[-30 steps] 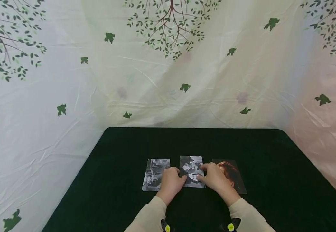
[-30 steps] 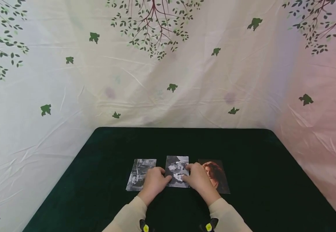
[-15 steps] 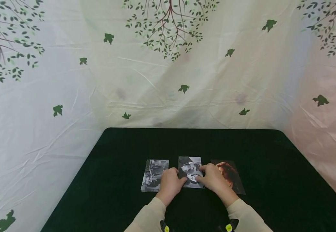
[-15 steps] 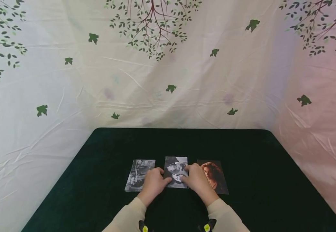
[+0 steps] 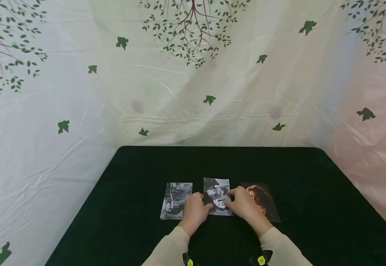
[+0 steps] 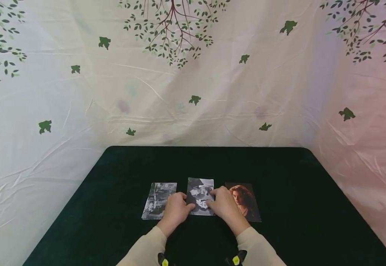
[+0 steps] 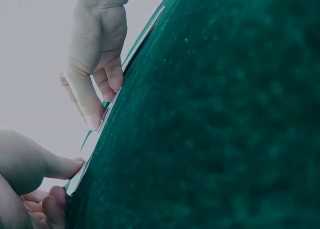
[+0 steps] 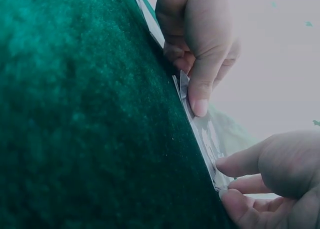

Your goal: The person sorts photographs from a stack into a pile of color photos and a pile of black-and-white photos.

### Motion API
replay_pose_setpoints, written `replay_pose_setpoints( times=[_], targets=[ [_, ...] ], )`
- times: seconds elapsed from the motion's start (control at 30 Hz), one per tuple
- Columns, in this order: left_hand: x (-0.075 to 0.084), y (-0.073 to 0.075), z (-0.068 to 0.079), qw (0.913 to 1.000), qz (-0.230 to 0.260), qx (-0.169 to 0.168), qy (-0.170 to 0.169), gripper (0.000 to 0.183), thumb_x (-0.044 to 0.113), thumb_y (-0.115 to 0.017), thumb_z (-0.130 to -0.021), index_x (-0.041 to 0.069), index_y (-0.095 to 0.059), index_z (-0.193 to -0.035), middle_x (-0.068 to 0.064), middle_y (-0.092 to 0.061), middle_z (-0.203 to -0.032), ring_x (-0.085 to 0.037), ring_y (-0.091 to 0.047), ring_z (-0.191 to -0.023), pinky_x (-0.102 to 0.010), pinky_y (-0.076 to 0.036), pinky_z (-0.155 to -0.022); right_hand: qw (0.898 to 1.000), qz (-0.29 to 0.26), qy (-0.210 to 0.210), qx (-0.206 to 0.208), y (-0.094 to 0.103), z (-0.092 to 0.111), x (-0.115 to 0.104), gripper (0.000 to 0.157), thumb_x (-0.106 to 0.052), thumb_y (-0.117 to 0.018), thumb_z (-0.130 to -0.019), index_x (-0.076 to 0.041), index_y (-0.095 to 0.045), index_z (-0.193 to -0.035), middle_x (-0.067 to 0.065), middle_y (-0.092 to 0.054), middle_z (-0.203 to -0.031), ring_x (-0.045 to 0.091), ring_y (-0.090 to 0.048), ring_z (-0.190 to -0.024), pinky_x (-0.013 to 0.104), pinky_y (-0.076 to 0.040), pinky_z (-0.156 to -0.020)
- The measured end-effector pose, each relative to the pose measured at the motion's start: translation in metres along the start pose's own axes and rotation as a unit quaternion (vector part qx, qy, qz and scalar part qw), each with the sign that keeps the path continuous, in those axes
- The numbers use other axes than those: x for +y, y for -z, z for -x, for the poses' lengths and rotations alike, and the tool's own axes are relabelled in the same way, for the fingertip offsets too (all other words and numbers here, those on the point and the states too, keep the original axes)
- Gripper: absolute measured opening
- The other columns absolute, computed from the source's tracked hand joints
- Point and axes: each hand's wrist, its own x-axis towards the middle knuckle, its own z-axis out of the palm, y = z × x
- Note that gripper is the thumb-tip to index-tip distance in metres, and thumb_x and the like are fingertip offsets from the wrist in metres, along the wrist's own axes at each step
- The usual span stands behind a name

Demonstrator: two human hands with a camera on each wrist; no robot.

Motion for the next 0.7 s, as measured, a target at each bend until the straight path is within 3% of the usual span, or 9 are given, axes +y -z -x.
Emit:
replay_pose_setpoints(
  times=[0.2,0.5,0.7],
  targets=[
    [-0.0009,0.0020,0.0000,0.9999,0.003,-0.012,0.000,0.037,0.021,-0.081,-0.078,-0.004,-0.068,-0.101,-0.014,-0.067,-0.096,-0.026,-0.062,-0.091,-0.042,-0.052,-0.076,1.000,-0.007,0.004,0.005,-0.0009,0.0013,0.0005,0.036,-0.021,-0.078,-0.080,-0.004,-0.071,-0.111,0.012,-0.061,-0.110,0.022,-0.053,-0.090,0.042,-0.045,-0.076],
    [0.0005,0.0032,-0.0023,0.9996,0.011,-0.020,0.013,0.035,0.019,-0.080,-0.078,-0.004,-0.067,-0.102,-0.016,-0.066,-0.100,-0.025,-0.062,-0.090,-0.043,-0.052,-0.078,1.000,0.004,0.001,0.003,0.0004,0.0028,-0.0002,0.034,-0.021,-0.078,-0.081,-0.007,-0.071,-0.112,0.012,-0.061,-0.109,0.027,-0.056,-0.103,0.050,-0.045,-0.086],
    [-0.0013,0.0033,-0.0020,0.9999,0.013,-0.011,-0.001,0.035,0.019,-0.081,-0.077,-0.004,-0.068,-0.099,-0.016,-0.067,-0.097,-0.024,-0.063,-0.087,-0.042,-0.052,-0.075,1.000,0.013,-0.011,-0.002,0.0011,0.0021,-0.0007,0.045,-0.025,-0.078,-0.081,-0.006,-0.065,-0.120,0.013,-0.061,-0.108,0.026,-0.059,-0.096,0.048,-0.048,-0.082]
  ],
)
